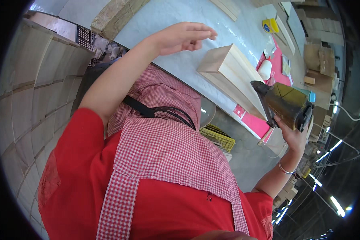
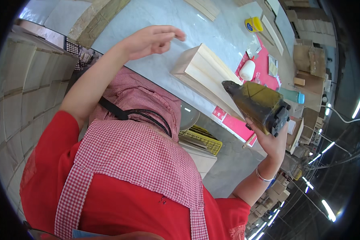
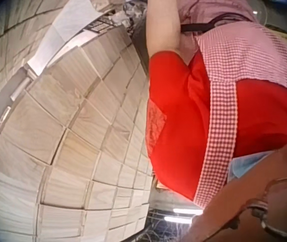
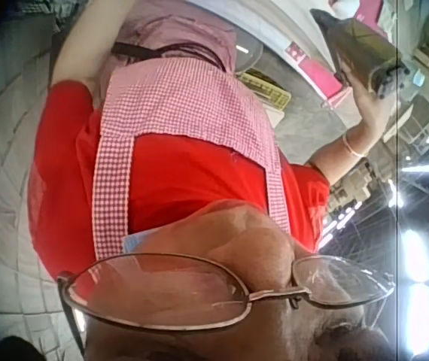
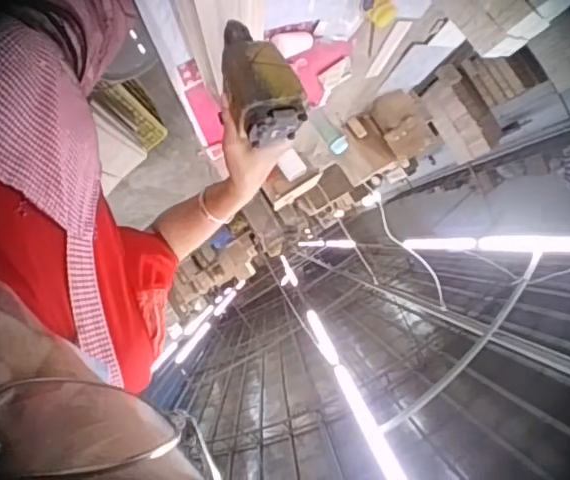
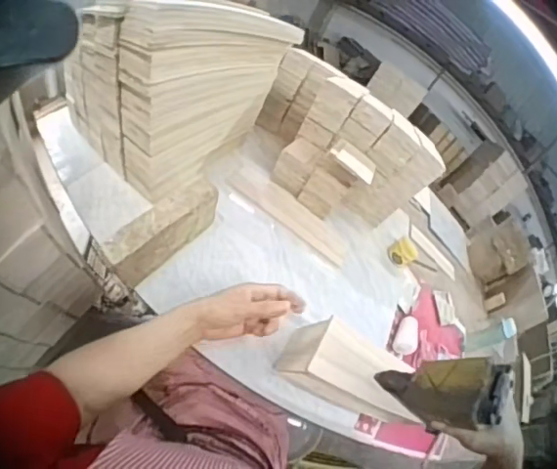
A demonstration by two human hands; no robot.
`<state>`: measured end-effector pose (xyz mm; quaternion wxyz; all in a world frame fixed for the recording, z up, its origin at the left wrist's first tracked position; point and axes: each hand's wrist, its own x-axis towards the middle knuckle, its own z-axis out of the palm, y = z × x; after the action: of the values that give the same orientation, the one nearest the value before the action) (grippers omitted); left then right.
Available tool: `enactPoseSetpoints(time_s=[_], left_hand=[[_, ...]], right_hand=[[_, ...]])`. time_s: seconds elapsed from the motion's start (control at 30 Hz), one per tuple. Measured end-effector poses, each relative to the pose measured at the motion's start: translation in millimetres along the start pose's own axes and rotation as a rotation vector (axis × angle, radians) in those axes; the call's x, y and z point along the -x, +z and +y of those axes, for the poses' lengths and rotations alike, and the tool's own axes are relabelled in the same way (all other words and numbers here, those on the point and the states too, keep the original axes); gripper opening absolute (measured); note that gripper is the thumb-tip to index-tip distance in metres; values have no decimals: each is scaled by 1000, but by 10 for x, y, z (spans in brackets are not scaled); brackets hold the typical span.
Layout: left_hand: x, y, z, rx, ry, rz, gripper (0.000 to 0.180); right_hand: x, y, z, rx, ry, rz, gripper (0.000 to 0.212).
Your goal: Assembling and gluing wooden shelf units in a woodworking shop.
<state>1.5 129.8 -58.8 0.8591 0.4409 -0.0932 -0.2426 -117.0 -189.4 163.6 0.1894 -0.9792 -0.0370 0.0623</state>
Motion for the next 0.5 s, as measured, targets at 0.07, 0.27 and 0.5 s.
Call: enactPoseSetpoints(time_s=[0.07,0.27,0.5], left_hand=[[-229,15,-87,30,-137,-151,31],[-749,-35,-241,82,-360,-514,23],[-846,-41,-364,162,-371,-580,19]], right_hand=[[-124,17,-114,52,-53,-38,41],[-479,89,-332,35,-84,-130,44],[-687,132,-523,70,-35,-222,51]])
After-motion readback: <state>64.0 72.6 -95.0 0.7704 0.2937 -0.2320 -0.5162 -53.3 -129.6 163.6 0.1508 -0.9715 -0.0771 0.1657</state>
